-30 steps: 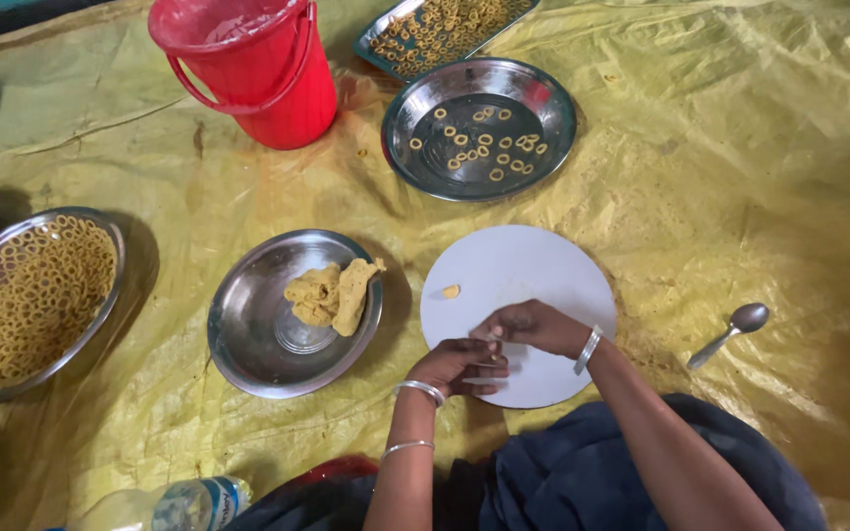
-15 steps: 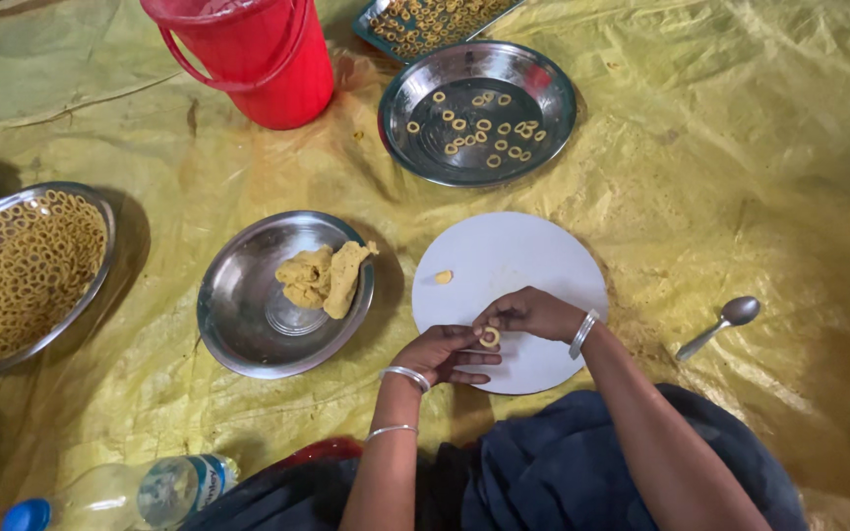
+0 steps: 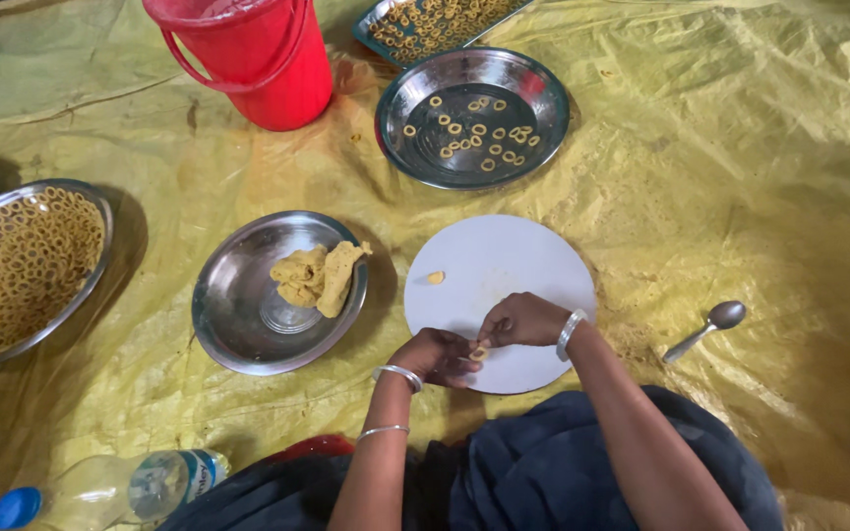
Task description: The person rolls small pieces of dough into thin ropes on a white board, then joins the ends to form rings. The finished rings are placed into a metal bowl. The process is repeated with additional dough pieces.
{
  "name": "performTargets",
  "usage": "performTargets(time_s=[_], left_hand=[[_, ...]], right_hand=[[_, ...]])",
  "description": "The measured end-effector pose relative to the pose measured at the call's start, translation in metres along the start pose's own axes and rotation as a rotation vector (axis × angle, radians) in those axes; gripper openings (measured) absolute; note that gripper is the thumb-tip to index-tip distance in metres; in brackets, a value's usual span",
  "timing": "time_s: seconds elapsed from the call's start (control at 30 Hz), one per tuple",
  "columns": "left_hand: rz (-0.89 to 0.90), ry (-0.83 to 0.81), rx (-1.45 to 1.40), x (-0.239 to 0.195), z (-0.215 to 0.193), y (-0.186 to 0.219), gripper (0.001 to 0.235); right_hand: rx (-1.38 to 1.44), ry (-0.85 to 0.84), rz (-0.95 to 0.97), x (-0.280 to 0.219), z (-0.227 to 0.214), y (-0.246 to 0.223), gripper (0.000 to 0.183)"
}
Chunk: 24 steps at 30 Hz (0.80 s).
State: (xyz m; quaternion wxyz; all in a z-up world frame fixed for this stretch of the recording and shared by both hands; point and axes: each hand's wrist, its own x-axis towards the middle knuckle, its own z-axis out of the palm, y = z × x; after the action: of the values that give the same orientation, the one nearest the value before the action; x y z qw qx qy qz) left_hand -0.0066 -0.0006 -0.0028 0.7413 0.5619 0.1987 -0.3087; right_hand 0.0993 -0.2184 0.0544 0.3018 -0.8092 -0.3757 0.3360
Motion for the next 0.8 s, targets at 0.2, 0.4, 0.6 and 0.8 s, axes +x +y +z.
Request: performTargets(time_s=[0.2,0.4,0.6,0.8], left_hand=[[-0.035,0.074,0.158,-0.008,-0.001,0.003,0.038],[-0.004,0.106,0.153,-0.014,0.008,0.009,0.037],[0.000,0.051,0.084,-0.021,0.012,0.017,0.038],[-0.031,0.029,0.074,-0.021,0.010,0.010,0.038]], right_hand=[[-0.118,0.013,0.053,0.009,0.022,-0.003,0.020],[-0.311,0.234,0.114,0.008,0.017,0.000,0.019],[-0.236,0.406,0.201,0.000,0.002,0.010,0.020],[-0.196,0.371,0.231,0.004,0.008,0.014,0.020]])
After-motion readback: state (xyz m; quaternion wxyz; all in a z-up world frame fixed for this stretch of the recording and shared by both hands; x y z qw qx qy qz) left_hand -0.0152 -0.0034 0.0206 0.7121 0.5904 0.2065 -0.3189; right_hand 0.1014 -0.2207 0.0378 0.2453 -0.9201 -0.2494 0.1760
